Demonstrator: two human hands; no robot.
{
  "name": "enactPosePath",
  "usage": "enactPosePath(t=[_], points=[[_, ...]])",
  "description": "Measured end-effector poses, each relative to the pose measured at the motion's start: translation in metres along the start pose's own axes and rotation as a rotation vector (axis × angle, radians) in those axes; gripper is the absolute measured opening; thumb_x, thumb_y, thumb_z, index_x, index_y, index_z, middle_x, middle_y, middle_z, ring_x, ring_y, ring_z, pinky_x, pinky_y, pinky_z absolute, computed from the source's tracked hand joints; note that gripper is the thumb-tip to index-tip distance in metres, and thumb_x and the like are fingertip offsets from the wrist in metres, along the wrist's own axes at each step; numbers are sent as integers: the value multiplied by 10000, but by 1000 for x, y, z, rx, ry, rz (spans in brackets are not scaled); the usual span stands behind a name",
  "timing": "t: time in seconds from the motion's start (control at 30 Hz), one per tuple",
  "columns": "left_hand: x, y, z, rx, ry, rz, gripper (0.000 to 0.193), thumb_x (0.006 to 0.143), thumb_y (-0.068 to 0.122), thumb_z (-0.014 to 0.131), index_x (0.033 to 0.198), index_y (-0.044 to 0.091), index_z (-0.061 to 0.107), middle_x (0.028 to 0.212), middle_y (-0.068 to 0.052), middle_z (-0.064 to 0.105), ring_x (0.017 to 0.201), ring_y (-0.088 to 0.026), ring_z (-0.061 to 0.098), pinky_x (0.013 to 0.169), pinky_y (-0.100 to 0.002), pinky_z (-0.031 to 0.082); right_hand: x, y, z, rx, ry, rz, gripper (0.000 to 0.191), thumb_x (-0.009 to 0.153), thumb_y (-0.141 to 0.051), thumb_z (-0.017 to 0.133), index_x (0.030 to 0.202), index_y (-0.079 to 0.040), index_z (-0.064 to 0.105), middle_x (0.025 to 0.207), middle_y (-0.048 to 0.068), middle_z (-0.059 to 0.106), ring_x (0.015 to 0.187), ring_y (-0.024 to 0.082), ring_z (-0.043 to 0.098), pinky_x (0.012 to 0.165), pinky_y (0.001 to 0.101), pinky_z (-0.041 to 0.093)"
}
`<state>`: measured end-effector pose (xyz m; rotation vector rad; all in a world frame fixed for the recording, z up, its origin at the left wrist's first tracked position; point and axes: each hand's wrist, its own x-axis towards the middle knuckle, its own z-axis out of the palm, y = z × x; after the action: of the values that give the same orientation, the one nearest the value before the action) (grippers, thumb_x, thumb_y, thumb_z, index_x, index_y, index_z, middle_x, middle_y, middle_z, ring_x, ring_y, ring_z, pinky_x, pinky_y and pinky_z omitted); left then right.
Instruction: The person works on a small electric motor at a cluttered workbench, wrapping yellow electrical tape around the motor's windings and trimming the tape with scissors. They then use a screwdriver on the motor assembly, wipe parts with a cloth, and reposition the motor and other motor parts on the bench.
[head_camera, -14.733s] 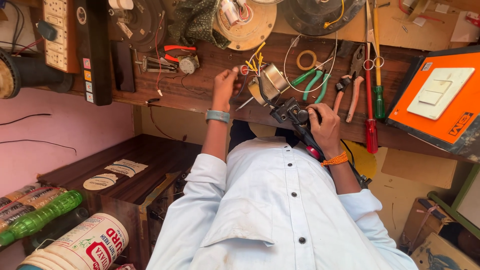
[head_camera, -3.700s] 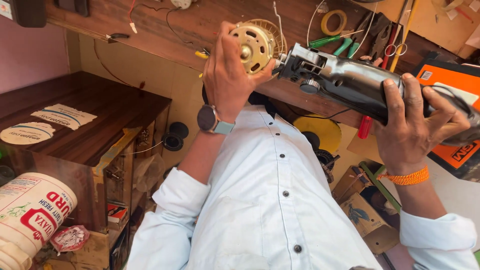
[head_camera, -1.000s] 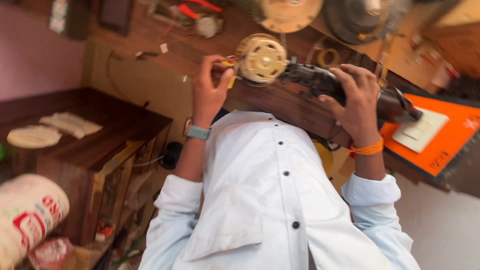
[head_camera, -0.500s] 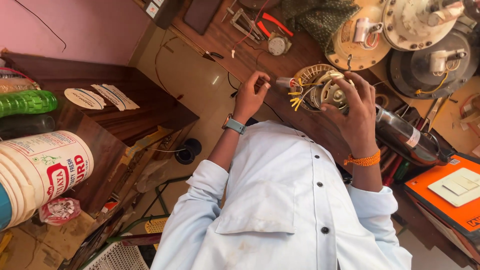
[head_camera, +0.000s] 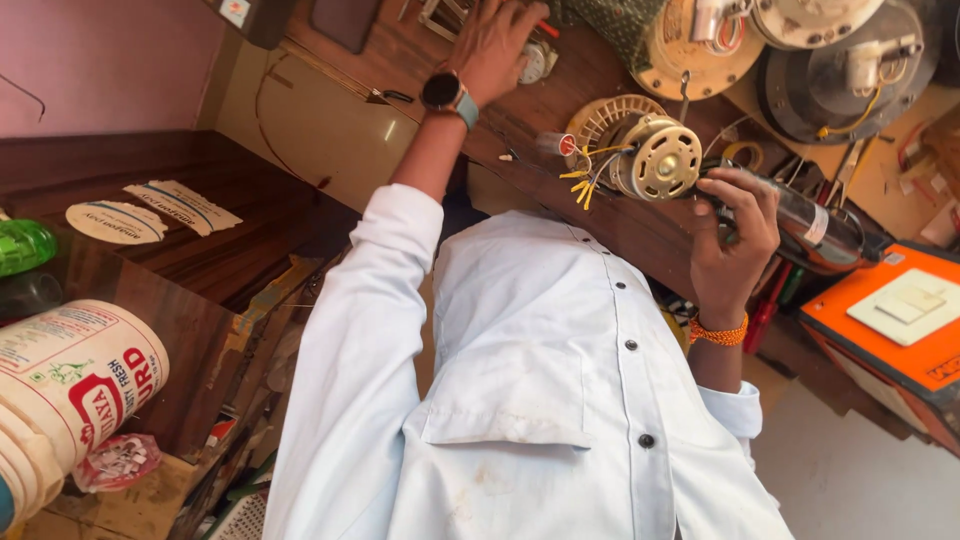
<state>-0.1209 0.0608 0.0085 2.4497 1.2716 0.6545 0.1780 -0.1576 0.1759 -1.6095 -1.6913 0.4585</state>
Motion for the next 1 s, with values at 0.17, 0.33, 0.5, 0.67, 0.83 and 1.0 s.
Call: enactPosePath(t=[0.17,0.33,0.5,0.67,0.83,1.0], points=[[-2,-16,8,-288,-95,-72,365,855,189,854,1148,86,662,1130,-148,691,1096,-358,615,952,-475,484,-31,5,-1,184,20,245,96,1084,41,662,1158,11,715,1100,93,705,964,125,674,799,237,523],[-27,-18,9,-471,11,-279,184,992,184,743,1133,75,697,1026,-120,765,920,-293,733,820,-401,552,-46,6,0,219,-33,279,119,1051,81,636,1137,37,705,1048,100,713,957,125,686,838,243,551],[-57,-4,-5,-766,342,-480,159,1082,130,625,1161,20,709,1010,-69,763,847,-162,726,758,-317,590,-40,1,-6,218,-82,257,114,1032,79,648,1124,40,704,1021,104,726,919,137,695,817,250,557],[-91,42,-42,-1373,577,-746,211,1015,38,618,1212,-25,657,998,-63,719,778,-73,618,714,-261,540,-24,-15,-19,364,-80,241,118,1056,87,623,1125,33,702,1054,106,719,916,124,701,812,222,566],[-106,120,-69,-1472,630,-723,212,1040,52,608,1236,-23,639,972,-95,747,738,-85,637,665,-256,535,-16,-42,-27,408,-134,191,85,1004,36,659,1075,21,704,1095,106,702,894,129,681,719,207,545],[-96,183,-78,-1495,350,-644,296,1041,77,605,1330,8,611,1017,-110,775,742,-53,646,645,-216,519,-9,-54,-12,472,-193,69,321,991,-136,747,1277,-13,667,1390,89,607,1086,140,652,928,262,579]])
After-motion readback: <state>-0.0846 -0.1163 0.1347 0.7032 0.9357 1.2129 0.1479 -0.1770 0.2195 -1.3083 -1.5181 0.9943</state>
